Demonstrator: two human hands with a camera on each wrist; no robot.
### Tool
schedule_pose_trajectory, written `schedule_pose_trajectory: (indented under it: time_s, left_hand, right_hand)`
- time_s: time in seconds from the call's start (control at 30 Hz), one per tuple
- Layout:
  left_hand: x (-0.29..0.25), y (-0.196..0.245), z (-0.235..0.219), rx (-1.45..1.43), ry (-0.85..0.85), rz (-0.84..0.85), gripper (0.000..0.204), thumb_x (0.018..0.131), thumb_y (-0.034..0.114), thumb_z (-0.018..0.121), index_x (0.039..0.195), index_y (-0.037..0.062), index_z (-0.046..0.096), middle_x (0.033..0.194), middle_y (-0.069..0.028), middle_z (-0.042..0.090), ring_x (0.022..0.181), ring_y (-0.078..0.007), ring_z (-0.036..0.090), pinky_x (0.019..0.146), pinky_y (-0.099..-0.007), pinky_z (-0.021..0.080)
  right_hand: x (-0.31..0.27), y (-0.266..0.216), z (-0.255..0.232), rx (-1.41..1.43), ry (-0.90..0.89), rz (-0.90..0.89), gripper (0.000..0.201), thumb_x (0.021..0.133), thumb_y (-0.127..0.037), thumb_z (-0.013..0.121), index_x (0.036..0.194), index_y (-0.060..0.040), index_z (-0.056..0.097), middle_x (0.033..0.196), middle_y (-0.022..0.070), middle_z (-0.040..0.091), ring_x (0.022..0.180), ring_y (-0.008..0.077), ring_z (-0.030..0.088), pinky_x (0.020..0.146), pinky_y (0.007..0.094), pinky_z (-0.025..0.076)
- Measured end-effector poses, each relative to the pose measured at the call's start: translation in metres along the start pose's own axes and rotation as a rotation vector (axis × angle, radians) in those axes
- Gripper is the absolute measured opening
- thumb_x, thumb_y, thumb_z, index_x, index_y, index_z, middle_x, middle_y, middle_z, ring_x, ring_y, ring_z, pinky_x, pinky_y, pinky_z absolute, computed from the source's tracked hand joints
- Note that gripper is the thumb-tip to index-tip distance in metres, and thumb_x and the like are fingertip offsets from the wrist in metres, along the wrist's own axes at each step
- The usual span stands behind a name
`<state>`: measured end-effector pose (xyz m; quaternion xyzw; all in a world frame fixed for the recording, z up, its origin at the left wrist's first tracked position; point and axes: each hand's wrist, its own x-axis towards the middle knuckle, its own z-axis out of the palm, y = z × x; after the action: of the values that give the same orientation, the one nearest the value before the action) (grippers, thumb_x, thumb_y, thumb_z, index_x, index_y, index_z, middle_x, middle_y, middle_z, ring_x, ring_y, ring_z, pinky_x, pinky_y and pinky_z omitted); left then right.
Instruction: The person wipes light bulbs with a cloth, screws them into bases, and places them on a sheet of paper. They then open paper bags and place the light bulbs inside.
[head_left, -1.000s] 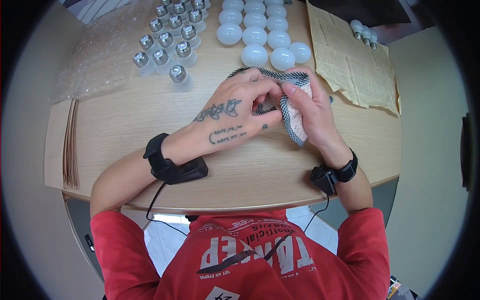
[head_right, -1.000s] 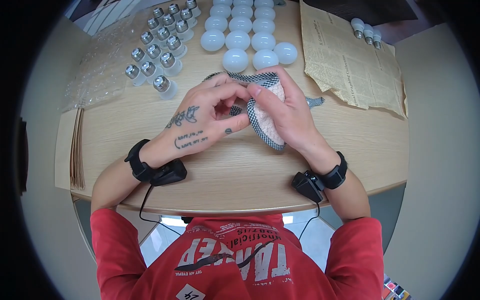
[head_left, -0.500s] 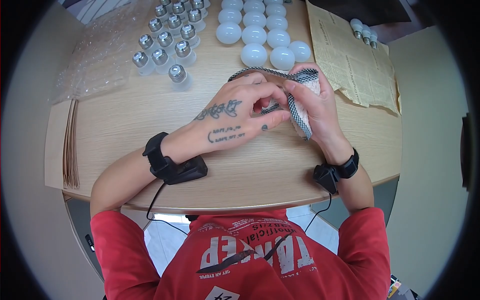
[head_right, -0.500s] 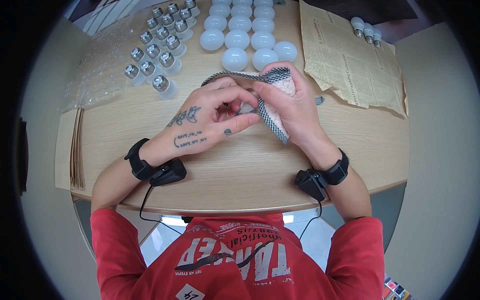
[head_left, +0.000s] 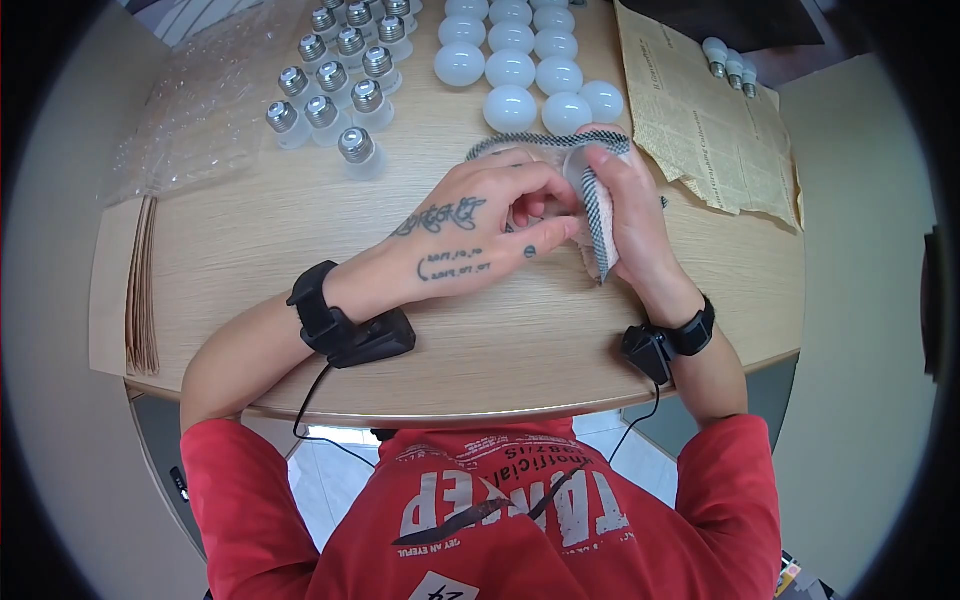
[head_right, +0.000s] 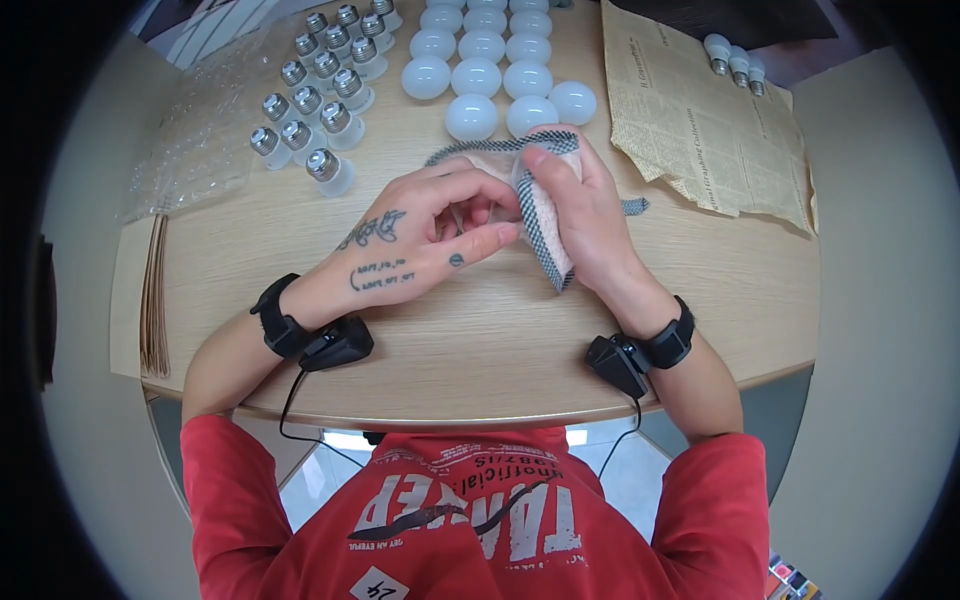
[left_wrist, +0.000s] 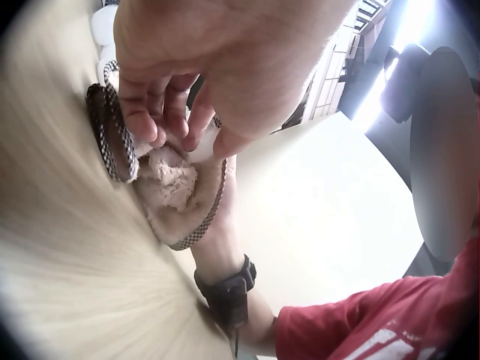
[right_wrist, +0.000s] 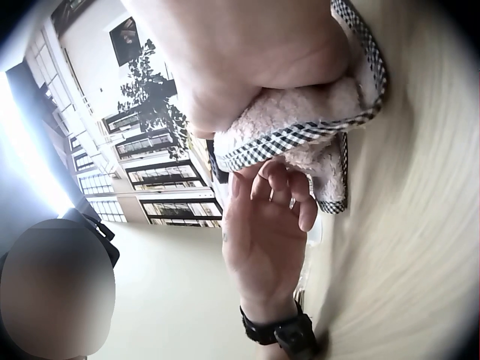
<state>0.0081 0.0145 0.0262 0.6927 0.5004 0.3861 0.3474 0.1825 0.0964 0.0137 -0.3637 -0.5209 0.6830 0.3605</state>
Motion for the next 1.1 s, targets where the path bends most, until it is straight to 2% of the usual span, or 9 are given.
schedule_pose_trajectory:
  time_s: [0.2,0.3,0.5,0.6,0.7,0.8,0.93,1.1]
  left_hand:
    - [0.0,0.002,0.0,-0.008,-0.006,-0.017,0.026,0.089,0.022,0.072,0.11,0.0075,0.067,0.088,-0.0023,0.056,0.074,-0.0107,0.053,0.064,-0.0245,0.045]
    - [0.0,0.001,0.0,-0.011,-0.009,-0.022,0.026,0.089,0.022,0.072,0.11,0.0072,0.067,0.089,-0.0021,0.056,0.075,-0.0102,0.053,0.064,-0.0241,0.045]
    - [0.0,0.0,0.0,-0.024,-0.007,0.0,0.025,0.089,0.021,0.071,0.109,0.0065,0.067,0.089,-0.0021,0.057,0.076,-0.0096,0.053,0.064,-0.0238,0.045]
    - [0.0,0.0,0.001,-0.024,-0.01,-0.003,0.025,0.09,0.022,0.07,0.109,0.0059,0.067,0.088,-0.0028,0.057,0.076,-0.01,0.053,0.064,-0.0242,0.045]
    - [0.0,0.002,0.0,-0.023,-0.027,-0.025,0.027,0.09,0.022,0.07,0.11,0.0049,0.066,0.086,-0.0035,0.056,0.074,-0.0107,0.054,0.064,-0.0249,0.045]
    - [0.0,0.002,0.001,-0.037,-0.021,-0.022,0.028,0.09,0.022,0.07,0.11,0.0037,0.065,0.087,-0.0037,0.056,0.073,-0.0114,0.054,0.064,-0.0255,0.046]
    - [0.0,-0.002,0.002,-0.022,-0.017,-0.004,0.029,0.09,0.02,0.07,0.112,0.0025,0.065,0.09,-0.0032,0.056,0.074,-0.0106,0.054,0.064,-0.0246,0.046]
    - [0.0,0.002,0.0,-0.096,-0.049,-0.097,0.03,0.092,0.019,0.069,0.116,0.0014,0.064,0.093,-0.0015,0.057,0.075,-0.0071,0.054,0.065,-0.0219,0.046]
  right_hand:
    - [-0.001,-0.003,-0.003,-0.059,-0.079,-0.056,0.019,0.098,-0.018,0.058,0.112,-0.0055,0.058,0.087,-0.0002,0.059,0.076,0.0028,0.054,0.063,0.0204,0.044]
    - [0.0,-0.002,-0.003,-0.114,-0.004,-0.145,0.017,0.099,-0.02,0.055,0.105,-0.0048,0.06,0.084,0.0006,0.06,0.073,0.0034,0.054,0.061,0.021,0.044]
    - [-0.004,-0.011,-0.002,-0.021,-0.052,-0.048,0.028,0.102,-0.026,0.049,0.096,-0.0027,0.062,0.08,0.0014,0.06,0.07,0.0059,0.055,0.061,0.0209,0.044]
    - [-0.002,-0.006,-0.008,-0.077,-0.094,0.01,0.032,0.102,-0.032,0.045,0.102,-0.0029,0.059,0.088,0.0048,0.062,0.071,0.0084,0.057,0.065,0.0242,0.047]
    - [-0.003,-0.005,-0.005,-0.035,-0.08,0.037,0.022,0.098,-0.024,0.056,0.099,-0.0028,0.06,0.08,0.0004,0.059,0.072,0.0054,0.056,0.063,0.0203,0.045]
    - [-0.003,-0.005,-0.003,-0.053,-0.1,0.013,0.02,0.097,-0.023,0.058,0.102,-0.0034,0.058,0.083,0.0003,0.06,0.073,0.0051,0.057,0.063,0.0203,0.045]
    - [-0.002,-0.002,0.0,-0.082,-0.091,-0.037,0.019,0.098,-0.022,0.056,0.104,-0.0042,0.059,0.084,0.0,0.06,0.072,0.0045,0.056,0.063,0.0203,0.045]
    - [-0.002,0.003,-0.004,-0.15,-0.054,-0.063,0.024,0.102,-0.024,0.05,0.105,-0.0028,0.061,0.083,0.0006,0.061,0.071,0.0049,0.056,0.064,0.0212,0.046]
